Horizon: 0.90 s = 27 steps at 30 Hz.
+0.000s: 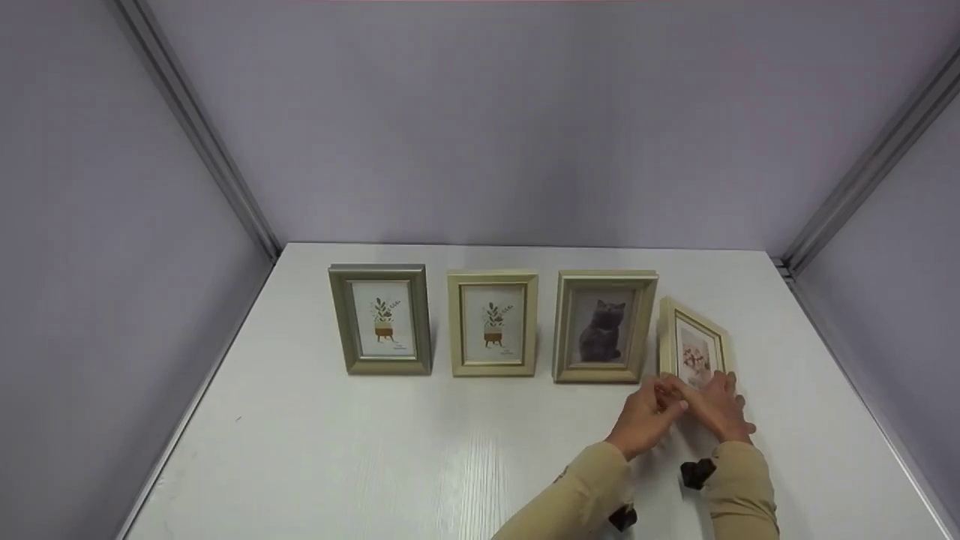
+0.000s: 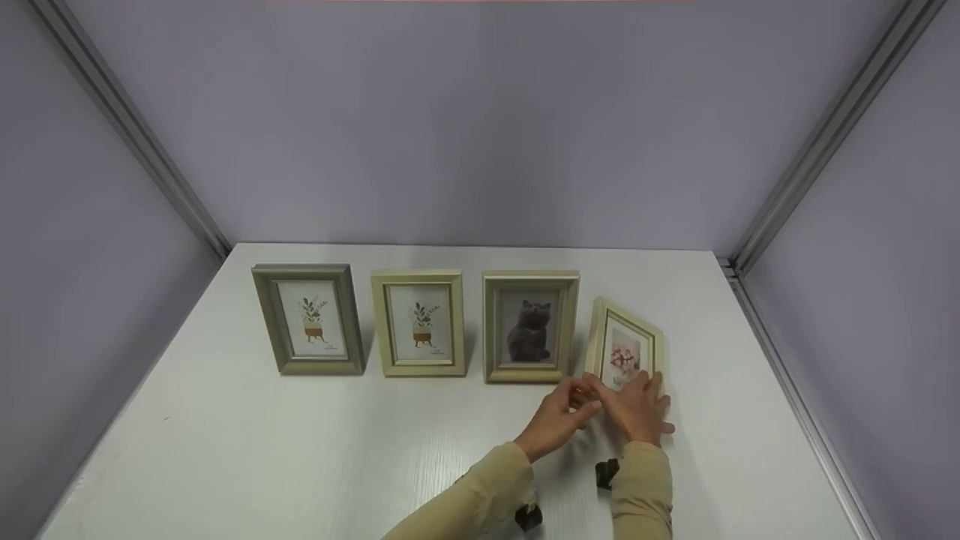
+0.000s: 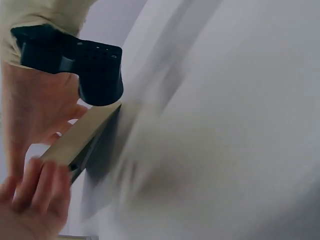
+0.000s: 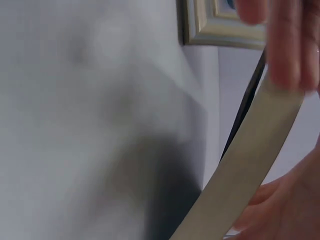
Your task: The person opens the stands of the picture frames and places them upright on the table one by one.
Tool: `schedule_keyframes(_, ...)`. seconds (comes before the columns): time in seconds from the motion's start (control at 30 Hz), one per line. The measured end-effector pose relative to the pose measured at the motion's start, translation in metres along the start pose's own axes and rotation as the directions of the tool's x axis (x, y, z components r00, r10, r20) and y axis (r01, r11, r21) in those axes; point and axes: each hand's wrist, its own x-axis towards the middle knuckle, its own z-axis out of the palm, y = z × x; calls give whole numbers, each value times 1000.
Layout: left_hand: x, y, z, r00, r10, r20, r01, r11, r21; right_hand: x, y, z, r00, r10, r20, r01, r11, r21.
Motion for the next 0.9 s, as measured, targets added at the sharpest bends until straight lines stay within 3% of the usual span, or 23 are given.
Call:
schedule_keyframes(0.07, 2, -2, 1, 995, -13, -99, 15, 1000, 14, -2, -1, 1, 1000, 6, -16, -6, 1000, 9)
schedule_keyframes(0.17, 3, -3, 3, 987, -63, -145, 67, 998, 20, -5, -2, 1, 999, 19, -29, -18, 999, 31)
schedule_keyframes(0.27, 4, -3, 7, 992, -101, -72, 101, 995, 5, -8, -2, 0, 999, 35, -29, -33, 997, 73)
schedule_keyframes(0.4, 4, -3, 12, 994, -107, 29, 108, 993, -55, -10, -8, 1, 1000, 15, -9, -13, 973, 232)
schedule_keyframes(0.5, 6, -4, 13, 993, -107, 43, 111, 989, -100, -14, -12, 4, 1000, 4, 8, -7, 945, 328)
schedule_keyframes(0.7, 6, -9, 13, 991, -128, 44, 134, 973, -187, -26, -11, 9, 999, 29, 29, -37, 944, 329)
schedule_keyframes(0.9, 2, -8, 18, 994, -92, 56, 99, 983, -154, -35, -7, 7, 998, 54, 39, -65, 933, 355)
